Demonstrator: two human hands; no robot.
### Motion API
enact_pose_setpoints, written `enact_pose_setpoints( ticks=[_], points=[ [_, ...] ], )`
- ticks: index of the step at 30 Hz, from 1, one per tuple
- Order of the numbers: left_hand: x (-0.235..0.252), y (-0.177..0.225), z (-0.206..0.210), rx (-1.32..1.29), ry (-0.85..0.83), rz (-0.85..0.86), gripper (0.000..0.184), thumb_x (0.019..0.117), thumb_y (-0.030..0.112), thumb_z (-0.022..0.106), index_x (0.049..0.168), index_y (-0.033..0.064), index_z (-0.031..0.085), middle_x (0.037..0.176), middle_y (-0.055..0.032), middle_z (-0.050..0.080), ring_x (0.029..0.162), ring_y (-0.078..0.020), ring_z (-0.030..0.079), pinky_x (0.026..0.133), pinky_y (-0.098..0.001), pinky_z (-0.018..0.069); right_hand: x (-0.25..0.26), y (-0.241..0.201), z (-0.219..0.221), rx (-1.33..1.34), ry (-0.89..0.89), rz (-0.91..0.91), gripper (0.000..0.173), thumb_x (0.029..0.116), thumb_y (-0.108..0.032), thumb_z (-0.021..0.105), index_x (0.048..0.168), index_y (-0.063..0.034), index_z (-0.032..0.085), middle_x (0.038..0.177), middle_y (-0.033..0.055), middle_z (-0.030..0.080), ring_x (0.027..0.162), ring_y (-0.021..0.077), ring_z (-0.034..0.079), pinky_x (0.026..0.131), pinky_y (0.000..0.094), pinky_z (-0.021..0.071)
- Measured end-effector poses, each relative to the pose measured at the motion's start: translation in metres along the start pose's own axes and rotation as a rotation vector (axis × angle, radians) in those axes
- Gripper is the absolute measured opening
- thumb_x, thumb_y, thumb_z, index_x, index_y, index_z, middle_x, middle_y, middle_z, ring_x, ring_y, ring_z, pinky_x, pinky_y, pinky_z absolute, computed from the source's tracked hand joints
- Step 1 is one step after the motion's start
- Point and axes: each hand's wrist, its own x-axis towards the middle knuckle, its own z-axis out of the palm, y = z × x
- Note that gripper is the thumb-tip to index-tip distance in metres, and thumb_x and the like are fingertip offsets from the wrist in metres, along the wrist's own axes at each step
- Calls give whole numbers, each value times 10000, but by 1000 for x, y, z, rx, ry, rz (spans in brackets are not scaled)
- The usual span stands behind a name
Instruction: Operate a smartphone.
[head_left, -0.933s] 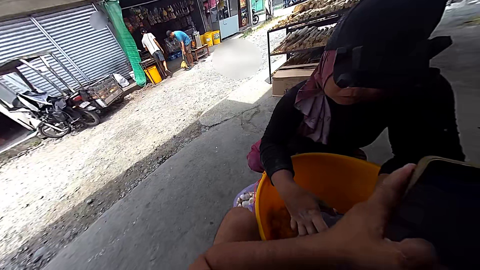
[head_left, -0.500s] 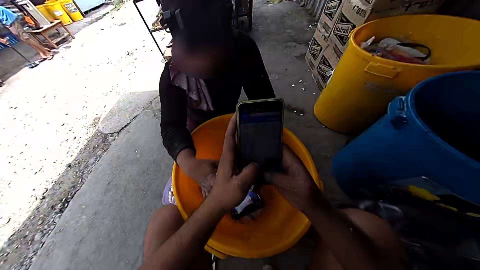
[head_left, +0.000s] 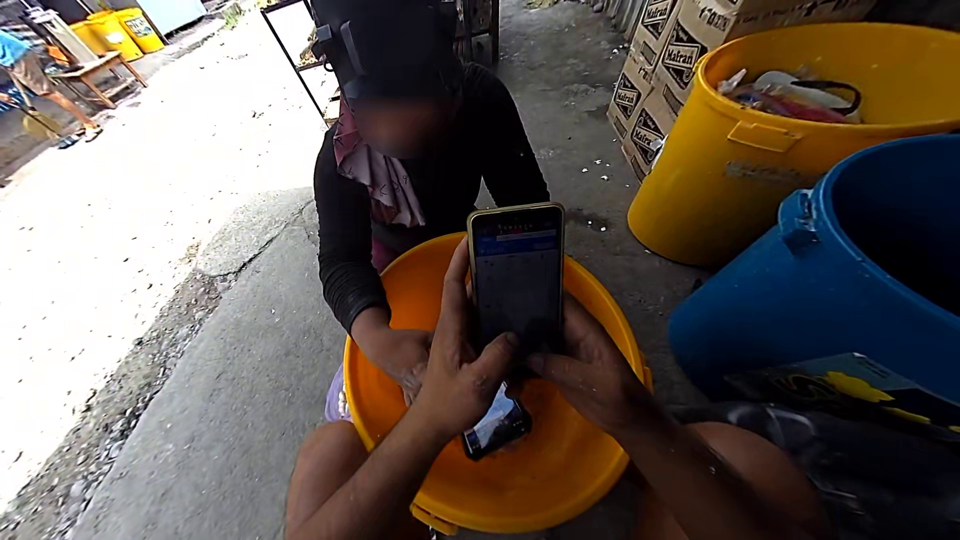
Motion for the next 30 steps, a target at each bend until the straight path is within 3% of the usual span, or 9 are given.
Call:
enact_pose_setpoints(
  ticks=[5, 9, 12, 19, 30],
  points=[
    [4, 11, -14, 63, 20, 36, 777, 926, 18, 538, 1607, 208, 217, 1323, -130, 619, 1124, -237, 668, 945, -407, 582, -2, 1, 3, -4, -35, 7, 663, 905, 42, 568, 1502, -21, 287, 1310, 161, 589, 1096, 295, 679, 792, 434, 648],
    [9, 26, -25, 104, 7, 78, 803, 950, 8, 523, 1635, 244, 178, 1331, -147, 617, 1076, -263, 686, 864, -415, 616, -4, 2, 4, -16, -86, 26, 632, 917, 24, 579, 1485, -26, 309, 1299, 155, 598, 1066, 295, 690, 765, 438, 651],
    [10, 33, -30, 165, 22, 116, 778, 944, -21, 518, 1630, 205, 229, 1387, -138, 581, 1070, -263, 686, 853, -411, 626, -5, 3, 6, -44, -103, 39, 621, 922, 18, 583, 1480, -18, 311, 1296, 150, 599, 1068, 293, 691, 769, 433, 653],
    [10, 36, -28, 226, 92, 115, 738, 926, -31, 521, 1598, 169, 290, 1316, -131, 626, 1017, -246, 708, 824, -390, 638, -3, 3, 9, -64, -105, 58, 593, 922, 8, 580, 1459, -21, 329, 1257, 150, 615, 1022, 287, 706, 726, 425, 659],
    [12, 34, -29, 249, 171, 195, 651, 915, -21, 597, 1518, 91, 377, 1173, -120, 680, 950, -217, 714, 791, -362, 637, 1, 8, 16, -116, -114, 44, 634, 923, -5, 599, 1483, -2, 301, 1293, 162, 597, 1063, 308, 693, 774, 445, 656]
  ],
)
